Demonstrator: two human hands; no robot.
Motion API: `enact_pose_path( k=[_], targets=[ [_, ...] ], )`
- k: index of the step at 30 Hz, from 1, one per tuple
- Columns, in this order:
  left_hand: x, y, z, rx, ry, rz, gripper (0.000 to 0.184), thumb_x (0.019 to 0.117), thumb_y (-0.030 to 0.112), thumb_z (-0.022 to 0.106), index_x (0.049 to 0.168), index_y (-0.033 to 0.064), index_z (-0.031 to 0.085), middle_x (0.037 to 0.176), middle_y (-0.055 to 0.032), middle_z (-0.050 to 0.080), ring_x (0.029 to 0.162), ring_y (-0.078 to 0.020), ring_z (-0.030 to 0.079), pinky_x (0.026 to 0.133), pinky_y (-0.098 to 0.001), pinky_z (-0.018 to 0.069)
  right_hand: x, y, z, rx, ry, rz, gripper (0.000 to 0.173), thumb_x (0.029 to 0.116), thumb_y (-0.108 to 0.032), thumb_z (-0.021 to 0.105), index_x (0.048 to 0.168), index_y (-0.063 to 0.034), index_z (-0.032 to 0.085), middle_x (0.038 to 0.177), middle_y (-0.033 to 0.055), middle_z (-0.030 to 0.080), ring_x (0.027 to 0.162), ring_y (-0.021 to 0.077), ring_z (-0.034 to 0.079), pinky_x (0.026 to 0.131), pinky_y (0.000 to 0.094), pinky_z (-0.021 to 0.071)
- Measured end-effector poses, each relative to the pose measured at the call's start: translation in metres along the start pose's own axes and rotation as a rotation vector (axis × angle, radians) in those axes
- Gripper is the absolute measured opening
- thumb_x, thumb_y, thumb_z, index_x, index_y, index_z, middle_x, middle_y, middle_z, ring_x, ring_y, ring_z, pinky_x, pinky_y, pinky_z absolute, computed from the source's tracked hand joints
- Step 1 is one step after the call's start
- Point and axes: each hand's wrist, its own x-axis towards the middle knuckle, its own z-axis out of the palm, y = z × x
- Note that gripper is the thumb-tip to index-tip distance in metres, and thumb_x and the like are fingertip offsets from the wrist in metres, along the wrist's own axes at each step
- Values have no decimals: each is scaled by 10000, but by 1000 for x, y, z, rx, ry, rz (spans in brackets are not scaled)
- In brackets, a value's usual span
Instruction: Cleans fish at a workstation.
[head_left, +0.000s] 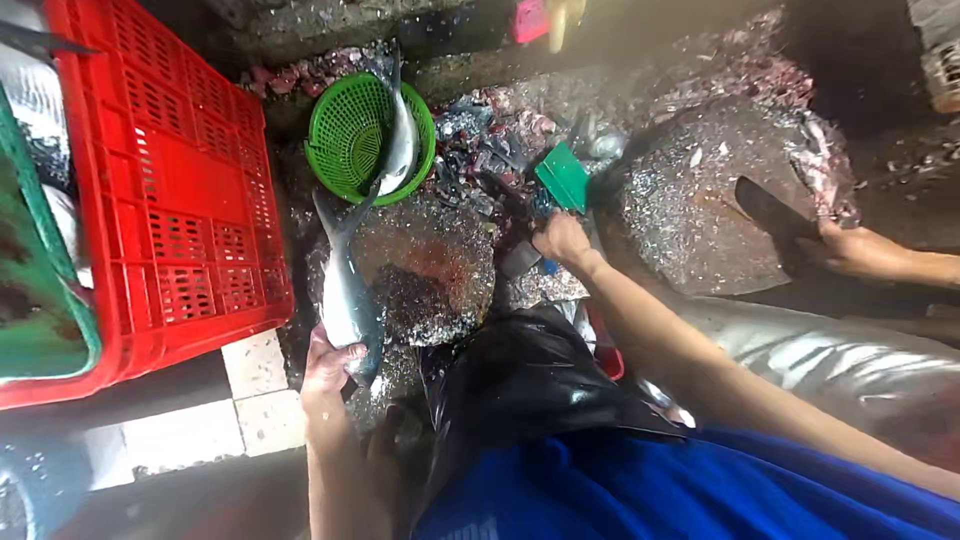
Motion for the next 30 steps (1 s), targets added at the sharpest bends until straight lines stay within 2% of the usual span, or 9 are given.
enact_pose_path(
  k=[2, 5, 8, 10, 12, 15, 17, 23, 30],
  targets=[
    [0, 5, 7, 56, 5, -4, 928, 556, 193, 956, 1349, 56, 494, 1139, -70, 729, 1019, -196, 728, 887, -413, 630, -35, 1, 1, 122, 2, -82, 649, 1021, -570, 494, 1310, 5, 577, 1133, 302, 673, 1020, 484, 685, 844, 703, 538],
    [15, 17, 29, 208, -56, -74, 914, 557, 246, 946, 1350, 69, 526, 1124, -44, 732, 999, -156, 726, 864, -368, 634, -93, -28, 46, 249, -226, -413, 474, 1063, -460, 495, 1233, -36, 622, 915, 226, 687, 755, 376, 698, 685, 609, 587],
    [43, 35, 54, 403, -195, -196, 788, 608, 80, 877, 1339, 77, 583, 1122, -52, 729, 969, -135, 715, 833, -356, 628, -97, -68, 79, -15, -493, -708, 517, 1085, -456, 479, 1256, 7, 637, 1048, 231, 705, 987, 376, 708, 912, 594, 551],
    [66, 33, 55, 512, -348, -236, 771, 703, 36, 861, 1407, 64, 547, 1215, -96, 699, 1052, -166, 691, 919, -387, 599, -73, -62, 70, 62, -379, -624, 486, 1096, -416, 472, 1266, 7, 643, 1045, 246, 709, 978, 398, 709, 906, 620, 551],
    [82, 14, 50, 702, -409, -242, 734, 816, 145, 854, 1465, 69, 519, 1302, -143, 671, 1153, -231, 671, 1008, -456, 562, -48, -40, 45, 169, -177, -426, 507, 1101, -425, 424, 1256, 15, 624, 1042, 255, 697, 981, 417, 697, 891, 646, 545],
    [93, -37, 57, 1193, -228, -92, 649, 909, 486, 759, 1456, 195, 568, 1348, -166, 647, 1223, -367, 634, 996, -638, 522, -64, -26, 7, 148, 33, -272, 561, 1090, -516, 399, 1262, -6, 557, 972, 234, 680, 918, 416, 704, 821, 632, 564],
    [95, -66, 67, 1349, -99, 102, 590, 922, 592, 685, 1432, 306, 604, 1382, -108, 605, 1263, -350, 585, 985, -609, 528, -101, -29, 5, 104, 65, -291, 522, 1089, -511, 412, 1227, -30, 560, 866, 196, 665, 807, 386, 700, 725, 609, 572],
    [122, -89, 86, 1425, -150, 360, 299, 941, 428, 678, 1172, 261, 768, 1310, -10, 667, 1289, -284, 566, 1068, -554, 458, -162, -70, 28, -232, -60, -285, 444, 1098, -458, 384, 1234, -64, 539, 843, 166, 672, 778, 385, 718, 657, 580, 589],
    [127, -88, 91, 1459, -191, 338, 302, 966, 434, 642, 1184, 263, 761, 1299, 9, 674, 1299, -291, 564, 1063, -569, 458, -147, -94, 16, -398, -100, -248, 472, 1102, -447, 345, 1253, -35, 517, 902, 207, 676, 857, 434, 722, 684, 603, 588]
  ],
)
